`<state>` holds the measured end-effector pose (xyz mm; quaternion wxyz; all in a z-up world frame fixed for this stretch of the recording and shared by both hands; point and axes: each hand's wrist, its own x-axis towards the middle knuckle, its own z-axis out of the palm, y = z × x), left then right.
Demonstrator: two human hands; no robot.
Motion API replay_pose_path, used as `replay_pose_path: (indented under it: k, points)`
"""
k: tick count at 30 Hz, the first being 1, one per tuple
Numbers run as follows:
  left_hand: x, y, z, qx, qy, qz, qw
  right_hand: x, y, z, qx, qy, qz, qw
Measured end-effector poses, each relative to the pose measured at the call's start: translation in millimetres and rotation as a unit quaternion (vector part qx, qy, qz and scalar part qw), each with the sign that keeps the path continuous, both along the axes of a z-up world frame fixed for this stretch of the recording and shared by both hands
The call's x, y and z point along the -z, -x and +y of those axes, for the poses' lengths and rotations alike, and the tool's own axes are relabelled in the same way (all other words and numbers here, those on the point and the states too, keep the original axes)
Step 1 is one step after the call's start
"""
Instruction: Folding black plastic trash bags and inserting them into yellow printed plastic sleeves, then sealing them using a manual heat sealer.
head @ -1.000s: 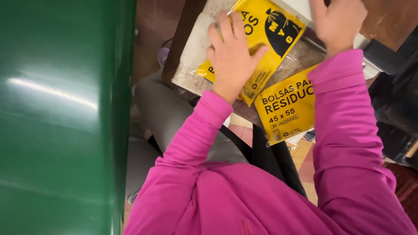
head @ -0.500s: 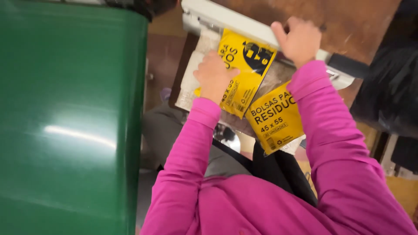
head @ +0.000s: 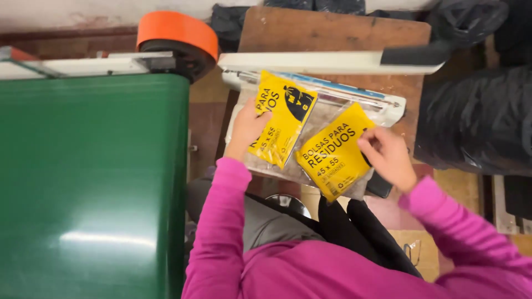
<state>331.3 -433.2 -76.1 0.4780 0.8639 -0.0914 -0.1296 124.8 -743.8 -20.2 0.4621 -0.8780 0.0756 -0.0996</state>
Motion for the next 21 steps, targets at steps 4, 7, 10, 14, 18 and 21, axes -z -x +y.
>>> replay_pose_path:
  k: [4,7,10,14,18,21]
  points:
    - [-34,8,-20,0.096,0.166,0.006,0.981,69,61,-19,0.16,-0.299,0.158,0.927]
    - [-29,35,-80,0.179,0.203,0.061,0.961,80,67,-5,0.19,-0.379,0.14,0.895]
    - [53,56,-135,0.197,-0.003,-0.163,0.967,98,64,-10,0.247,-0.411,0.143,0.866]
    - [72,84,-141,0.192,-0.025,-0.164,0.967,93,61,-10,0.22,-0.474,0.15,0.839]
    - [83,101,-125,0.177,0.037,-0.114,0.977,96,52,3,0.206,-0.521,0.125,0.819]
    - [77,120,-99,0.126,0.161,-0.022,0.979,76,44,23,0.155,-0.487,0.089,0.855]
